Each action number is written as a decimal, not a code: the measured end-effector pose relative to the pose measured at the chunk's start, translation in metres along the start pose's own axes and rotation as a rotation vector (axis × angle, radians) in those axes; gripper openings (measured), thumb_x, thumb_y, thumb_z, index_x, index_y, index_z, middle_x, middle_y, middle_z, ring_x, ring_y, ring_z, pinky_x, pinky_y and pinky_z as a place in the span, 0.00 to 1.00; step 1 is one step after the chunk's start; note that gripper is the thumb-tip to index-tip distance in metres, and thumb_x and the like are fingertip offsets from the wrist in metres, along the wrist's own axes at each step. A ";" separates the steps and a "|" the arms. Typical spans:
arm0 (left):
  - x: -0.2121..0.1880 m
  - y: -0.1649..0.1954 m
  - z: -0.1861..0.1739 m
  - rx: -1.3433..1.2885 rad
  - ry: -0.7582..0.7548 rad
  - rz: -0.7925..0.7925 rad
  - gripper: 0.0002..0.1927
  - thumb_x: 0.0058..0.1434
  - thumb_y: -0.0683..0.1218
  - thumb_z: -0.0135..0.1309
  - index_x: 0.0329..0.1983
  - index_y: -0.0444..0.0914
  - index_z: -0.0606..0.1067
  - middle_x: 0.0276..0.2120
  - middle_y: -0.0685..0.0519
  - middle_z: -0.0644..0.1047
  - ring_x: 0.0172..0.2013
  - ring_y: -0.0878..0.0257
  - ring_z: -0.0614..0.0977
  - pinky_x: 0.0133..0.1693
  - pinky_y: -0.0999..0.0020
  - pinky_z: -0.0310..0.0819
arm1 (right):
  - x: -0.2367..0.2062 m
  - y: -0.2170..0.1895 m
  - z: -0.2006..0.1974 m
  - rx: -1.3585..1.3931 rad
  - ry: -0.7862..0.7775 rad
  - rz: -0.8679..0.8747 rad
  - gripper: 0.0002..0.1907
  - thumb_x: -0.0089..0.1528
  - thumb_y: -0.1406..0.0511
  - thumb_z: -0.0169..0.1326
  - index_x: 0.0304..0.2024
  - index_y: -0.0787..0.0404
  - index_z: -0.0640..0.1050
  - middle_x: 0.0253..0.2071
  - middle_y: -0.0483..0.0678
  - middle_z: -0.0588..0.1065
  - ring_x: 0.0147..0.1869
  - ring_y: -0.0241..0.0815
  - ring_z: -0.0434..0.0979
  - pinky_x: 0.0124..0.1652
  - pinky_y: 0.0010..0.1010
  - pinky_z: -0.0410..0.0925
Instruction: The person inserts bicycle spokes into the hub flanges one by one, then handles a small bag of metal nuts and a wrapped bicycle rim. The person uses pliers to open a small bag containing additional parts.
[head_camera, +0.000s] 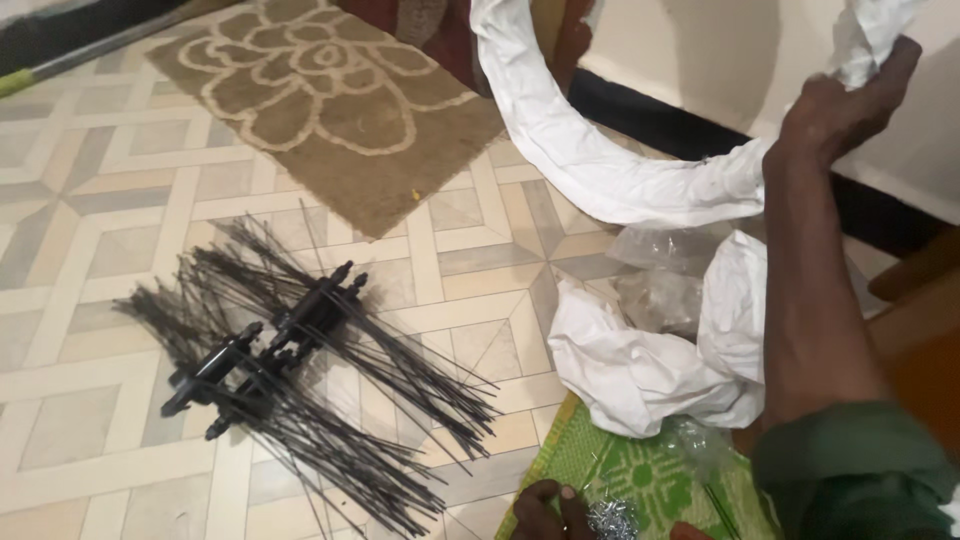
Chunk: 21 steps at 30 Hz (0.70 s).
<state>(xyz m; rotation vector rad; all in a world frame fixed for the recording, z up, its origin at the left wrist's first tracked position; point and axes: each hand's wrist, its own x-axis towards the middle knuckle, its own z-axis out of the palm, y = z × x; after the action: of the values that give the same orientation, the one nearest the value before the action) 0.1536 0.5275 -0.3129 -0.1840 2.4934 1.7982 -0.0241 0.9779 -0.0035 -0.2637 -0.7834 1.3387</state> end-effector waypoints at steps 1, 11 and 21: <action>0.000 0.005 -0.003 0.014 -0.004 0.019 0.13 0.54 0.50 0.61 0.38 0.40 0.76 0.18 0.45 0.81 0.17 0.55 0.85 0.23 0.58 0.82 | -0.003 0.000 0.012 -0.091 -0.024 -0.018 0.23 0.72 0.61 0.44 0.68 0.60 0.67 0.58 0.47 0.70 0.43 0.46 0.58 0.39 0.38 0.55; 0.006 -0.010 0.007 0.053 0.064 0.165 0.14 0.55 0.52 0.61 0.36 0.39 0.77 0.24 0.46 0.81 0.19 0.54 0.85 0.26 0.58 0.82 | -0.080 0.036 0.114 -0.811 -0.442 -0.816 0.18 0.72 0.72 0.47 0.65 0.63 0.70 0.65 0.49 0.69 0.63 0.42 0.77 0.57 0.33 0.71; 0.012 -0.005 -0.018 -0.081 0.032 0.113 0.13 0.61 0.51 0.57 0.39 0.37 0.75 0.28 0.46 0.79 0.26 0.57 0.83 0.32 0.61 0.80 | -0.291 0.071 0.273 -0.733 -0.941 -1.165 0.08 0.71 0.69 0.52 0.52 0.61 0.75 0.55 0.49 0.73 0.58 0.44 0.75 0.56 0.40 0.68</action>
<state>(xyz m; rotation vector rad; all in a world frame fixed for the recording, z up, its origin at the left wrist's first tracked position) 0.1423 0.5085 -0.3136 -0.0774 2.5016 1.9556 -0.2613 0.6535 0.0486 0.2883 -1.8304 -0.0589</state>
